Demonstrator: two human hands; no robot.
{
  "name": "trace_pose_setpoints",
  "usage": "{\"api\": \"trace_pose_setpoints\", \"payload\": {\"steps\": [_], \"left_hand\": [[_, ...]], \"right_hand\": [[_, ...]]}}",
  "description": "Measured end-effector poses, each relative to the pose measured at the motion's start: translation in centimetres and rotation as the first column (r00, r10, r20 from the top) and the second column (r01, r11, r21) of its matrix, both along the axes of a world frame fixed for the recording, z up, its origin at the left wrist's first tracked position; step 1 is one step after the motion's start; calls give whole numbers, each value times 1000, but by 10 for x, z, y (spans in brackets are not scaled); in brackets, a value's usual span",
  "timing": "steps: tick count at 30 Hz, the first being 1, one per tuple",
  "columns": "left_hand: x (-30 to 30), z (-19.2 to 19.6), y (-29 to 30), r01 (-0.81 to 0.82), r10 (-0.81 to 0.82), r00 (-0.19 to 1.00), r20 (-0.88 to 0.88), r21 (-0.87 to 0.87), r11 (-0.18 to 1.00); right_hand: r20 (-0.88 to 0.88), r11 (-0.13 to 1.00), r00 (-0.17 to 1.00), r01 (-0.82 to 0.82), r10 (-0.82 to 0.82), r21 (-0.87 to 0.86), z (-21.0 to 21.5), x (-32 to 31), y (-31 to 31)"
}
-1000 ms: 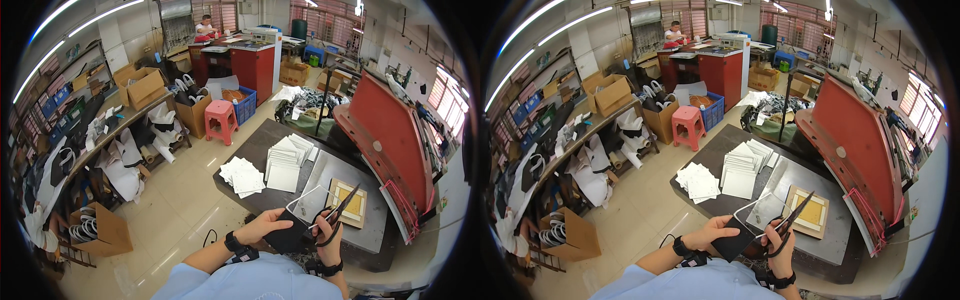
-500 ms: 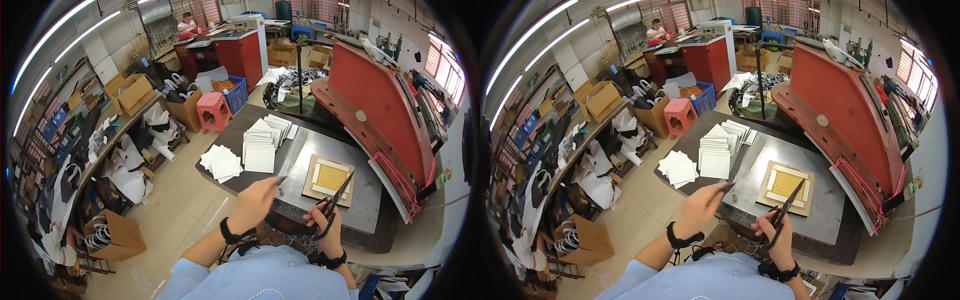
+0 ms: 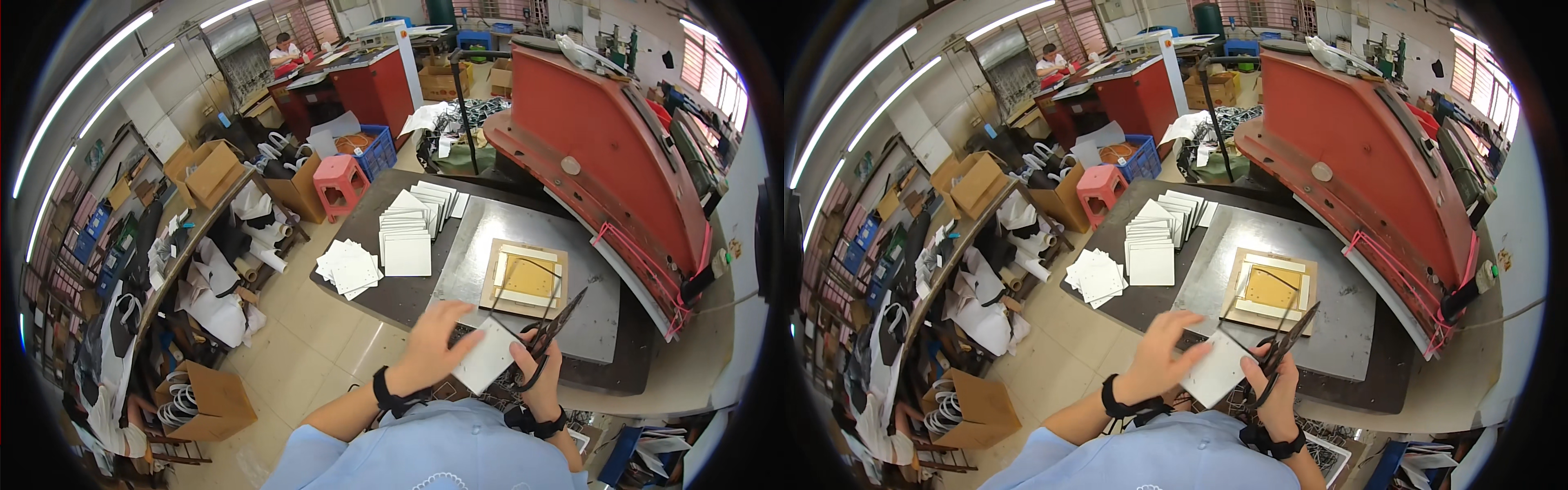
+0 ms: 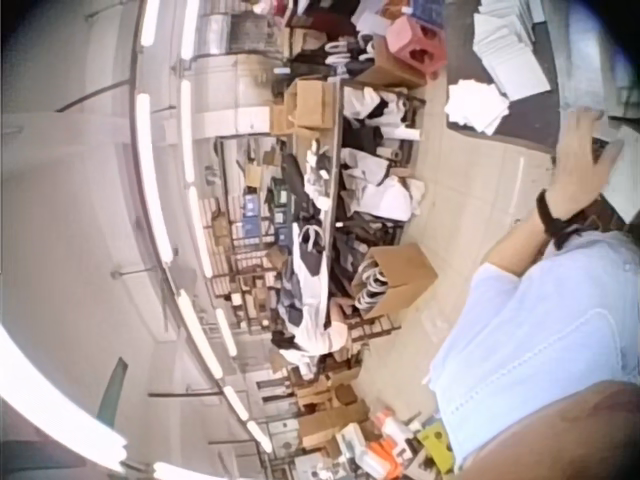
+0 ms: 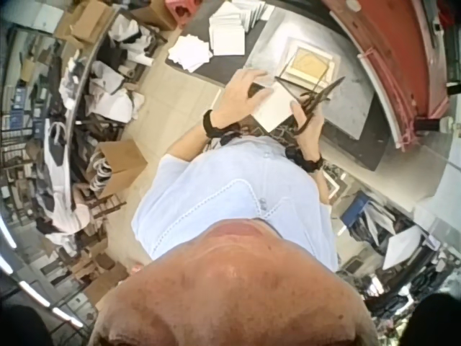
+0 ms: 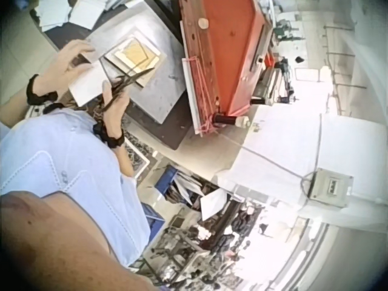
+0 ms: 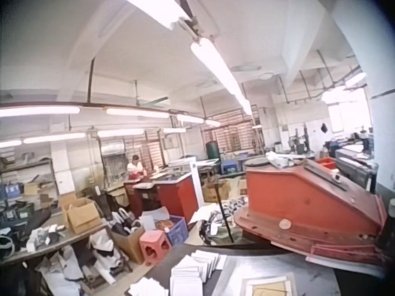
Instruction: The recorder is using a clicker press (die cutting machine) to cut small rectangular pieces of white material, likely leather or synthetic, using a metal die.
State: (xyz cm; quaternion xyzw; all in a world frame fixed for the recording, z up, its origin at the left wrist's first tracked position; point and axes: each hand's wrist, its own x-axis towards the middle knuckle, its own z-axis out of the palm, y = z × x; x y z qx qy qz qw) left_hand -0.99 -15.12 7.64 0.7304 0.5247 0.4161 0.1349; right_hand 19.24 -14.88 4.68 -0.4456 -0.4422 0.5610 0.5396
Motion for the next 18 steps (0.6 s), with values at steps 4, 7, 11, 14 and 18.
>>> {"api": "trace_pose_setpoints", "payload": {"steps": [4,7,11,14,18], "left_hand": [[-23,-7,7,323,-42,879,476,-528,785],[-21,-10,4,591,-10,660,751,-511,625],[-19,-13,0,614,1,599,801,-460,642],[-21,-18,4,604,48,583,811,-472,643],[-26,-17,-3,595,143,504,852,-463,658]], "right_hand": [[63,996,994,-85,84,13,-5,-5,-2],[94,992,988,-124,124,-5,-4,-10,-6],[96,992,988,-121,118,28,10,-16,-1],[20,999,999,-49,49,7,13,-18,8],[-97,989,985,-144,140,-41,23,-25,15]]}}
